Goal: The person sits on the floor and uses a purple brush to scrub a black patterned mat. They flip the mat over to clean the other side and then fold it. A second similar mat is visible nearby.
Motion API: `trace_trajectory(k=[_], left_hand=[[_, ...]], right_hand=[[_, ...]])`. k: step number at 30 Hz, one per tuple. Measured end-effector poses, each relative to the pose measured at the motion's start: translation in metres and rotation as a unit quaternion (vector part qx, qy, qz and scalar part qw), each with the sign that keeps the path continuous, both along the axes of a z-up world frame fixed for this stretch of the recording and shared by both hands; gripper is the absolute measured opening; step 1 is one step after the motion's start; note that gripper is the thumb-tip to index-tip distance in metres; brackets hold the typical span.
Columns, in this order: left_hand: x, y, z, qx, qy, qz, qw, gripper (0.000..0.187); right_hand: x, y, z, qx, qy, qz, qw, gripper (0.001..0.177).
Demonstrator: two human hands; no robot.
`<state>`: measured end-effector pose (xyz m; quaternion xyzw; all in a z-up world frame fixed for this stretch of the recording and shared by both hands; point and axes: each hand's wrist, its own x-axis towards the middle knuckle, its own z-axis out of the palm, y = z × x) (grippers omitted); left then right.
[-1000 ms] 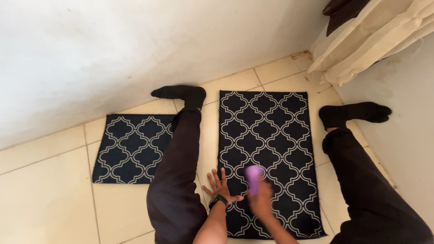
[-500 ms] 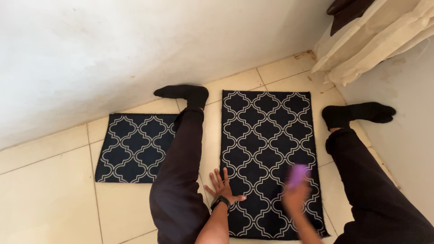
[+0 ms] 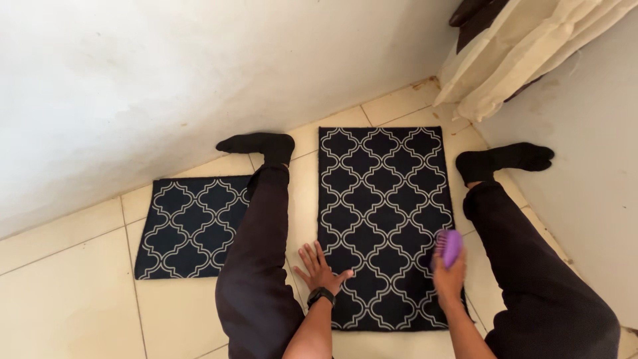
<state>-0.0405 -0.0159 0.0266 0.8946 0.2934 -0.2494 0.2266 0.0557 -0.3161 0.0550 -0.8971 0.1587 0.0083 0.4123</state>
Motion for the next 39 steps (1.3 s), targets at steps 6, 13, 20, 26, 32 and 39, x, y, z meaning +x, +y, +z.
trace_trajectory(k=[6,13,20,26,32,39], left_hand=[[0.003,-0.012,0.014,-0.018,0.143,-0.033,0.989,0.16],[-0.014,-0.005,0.029,0.039,0.202,-0.057,0.977,0.168],[-0.016,-0.002,0.023,0.004,0.175,-0.042,0.984,0.17],[-0.018,-0.002,0.015,0.022,0.154,-0.029,0.987,0.171],[-0.016,-0.006,0.022,0.043,0.095,-0.001,0.995,0.168],[-0.004,-0.006,0.029,0.029,0.097,-0.003,0.995,0.163]], right_hand=[[-0.053,0.064,-0.009,-0.073,-0.164,0.246,0.952,0.085],[-0.056,0.09,0.012,-0.012,0.063,0.375,0.925,0.078],[-0.024,0.015,-0.029,-0.209,-0.121,0.015,0.97,0.077],[-0.093,0.104,-0.007,-0.015,0.042,0.344,0.938,0.083],[-0.049,0.061,-0.011,-0.029,-0.056,0.286,0.956,0.057],[-0.034,0.002,-0.026,-0.096,-0.058,-0.015,0.994,0.055]])
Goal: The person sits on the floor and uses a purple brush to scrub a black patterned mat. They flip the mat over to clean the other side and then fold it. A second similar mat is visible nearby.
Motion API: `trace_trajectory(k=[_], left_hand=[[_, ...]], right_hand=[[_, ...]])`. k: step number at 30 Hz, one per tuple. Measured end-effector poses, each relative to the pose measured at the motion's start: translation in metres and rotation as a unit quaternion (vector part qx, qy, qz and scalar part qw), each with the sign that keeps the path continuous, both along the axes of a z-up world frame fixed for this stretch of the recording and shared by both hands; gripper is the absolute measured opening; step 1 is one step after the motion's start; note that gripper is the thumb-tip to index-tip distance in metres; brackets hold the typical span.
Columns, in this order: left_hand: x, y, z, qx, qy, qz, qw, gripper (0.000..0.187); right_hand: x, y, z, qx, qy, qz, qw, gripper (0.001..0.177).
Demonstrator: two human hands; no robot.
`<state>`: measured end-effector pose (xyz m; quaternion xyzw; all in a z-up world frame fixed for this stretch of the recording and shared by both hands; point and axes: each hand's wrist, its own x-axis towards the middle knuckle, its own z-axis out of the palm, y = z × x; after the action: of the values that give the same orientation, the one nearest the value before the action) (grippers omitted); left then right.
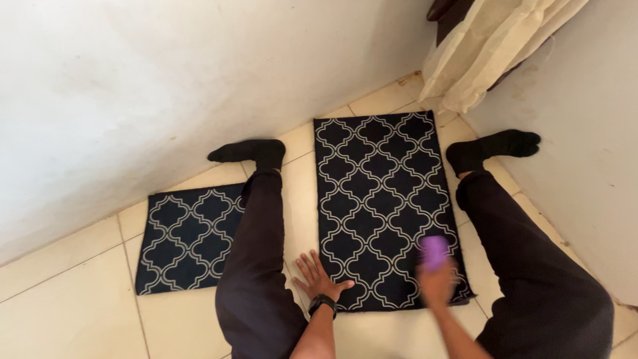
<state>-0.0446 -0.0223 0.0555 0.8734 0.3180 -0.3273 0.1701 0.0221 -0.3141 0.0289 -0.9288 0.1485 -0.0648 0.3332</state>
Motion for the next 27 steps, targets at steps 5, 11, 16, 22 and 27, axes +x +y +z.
trace_trajectory(k=[5,11,16,22,27], left_hand=[[0.014,-0.01,-0.029,0.008,-0.04,0.057,0.998,0.133],[0.026,0.006,-0.051,-0.123,-0.184,0.233,0.947,0.064],[0.038,0.018,-0.052,-0.212,-0.168,0.333,0.903,0.051],[0.04,0.023,-0.054,-0.352,-0.179,0.43,0.812,0.044],[0.035,0.03,-0.055,-0.286,-0.187,0.359,0.868,0.03]], right_hand=[[-0.064,0.09,-0.008,0.038,0.132,0.358,0.923,0.078],[0.004,0.028,0.001,0.089,0.114,0.095,0.985,0.053],[0.011,0.01,0.008,0.032,0.098,-0.02,0.994,0.042],[-0.071,0.101,0.002,0.051,0.172,0.382,0.907,0.083],[-0.014,0.051,0.005,0.045,0.154,0.194,0.968,0.048]])
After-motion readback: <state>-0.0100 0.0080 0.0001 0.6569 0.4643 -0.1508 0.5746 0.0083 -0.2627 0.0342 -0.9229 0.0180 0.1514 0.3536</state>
